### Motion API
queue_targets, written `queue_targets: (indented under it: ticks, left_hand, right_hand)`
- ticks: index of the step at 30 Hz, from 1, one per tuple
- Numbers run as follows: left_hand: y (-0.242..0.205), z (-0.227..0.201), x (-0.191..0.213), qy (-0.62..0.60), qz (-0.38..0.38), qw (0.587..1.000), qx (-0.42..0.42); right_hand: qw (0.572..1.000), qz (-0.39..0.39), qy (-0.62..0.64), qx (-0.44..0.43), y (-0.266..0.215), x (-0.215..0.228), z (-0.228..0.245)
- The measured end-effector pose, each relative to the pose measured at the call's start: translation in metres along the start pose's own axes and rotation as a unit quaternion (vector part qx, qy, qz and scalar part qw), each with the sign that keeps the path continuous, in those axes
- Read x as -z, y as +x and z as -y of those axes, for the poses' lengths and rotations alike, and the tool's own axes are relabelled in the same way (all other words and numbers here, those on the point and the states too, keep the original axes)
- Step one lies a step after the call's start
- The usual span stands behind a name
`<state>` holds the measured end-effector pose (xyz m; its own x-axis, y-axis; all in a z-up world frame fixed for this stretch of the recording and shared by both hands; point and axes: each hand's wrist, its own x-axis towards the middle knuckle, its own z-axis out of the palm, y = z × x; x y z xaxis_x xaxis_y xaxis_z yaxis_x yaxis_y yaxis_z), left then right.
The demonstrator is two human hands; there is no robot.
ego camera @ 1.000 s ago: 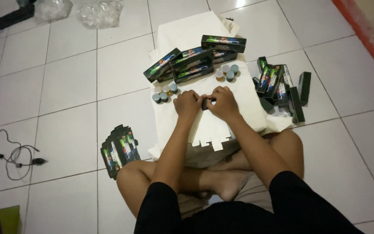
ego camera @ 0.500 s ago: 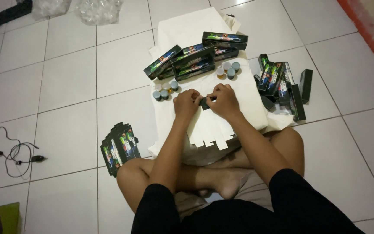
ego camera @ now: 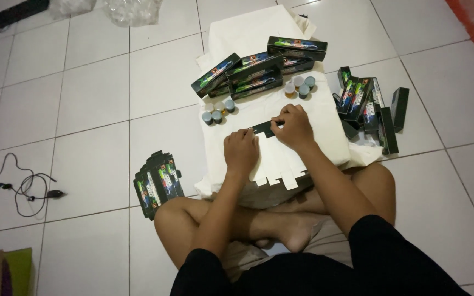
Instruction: Assembling a small cardboard box from a flat template by folding and tucking flaps.
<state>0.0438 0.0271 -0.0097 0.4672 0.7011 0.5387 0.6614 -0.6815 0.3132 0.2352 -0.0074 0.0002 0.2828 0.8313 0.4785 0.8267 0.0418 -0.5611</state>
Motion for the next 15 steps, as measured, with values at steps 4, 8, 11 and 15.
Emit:
queue_targets:
  ticks: [4,8,11,15]
  left_hand:
    - [0.0006,-0.0072,0.0075,0.069,0.020,0.997,-0.006]
    - [-0.0012,-0.0080,0.0042,0.062,0.037,0.997,-0.005]
    - [-0.0021,-0.0048,0.0032,0.061,0.052,0.997,-0.004]
    - [0.0054,0.0013,0.0053,0.085,0.060,0.994,-0.023]
  right_hand:
    - [1.000,0.000,-0.006,0.010,-0.0013,-0.0003,0.0010]
    - [1.000,-0.009,-0.004,0.020,-0.0017,0.0000,-0.0010]
    - [1.000,-0.010,-0.006,0.018,-0.0021,-0.0010,-0.0015]
    - [1.000,0.013,-0.017,0.006,0.0002,0.0047,0.0031]
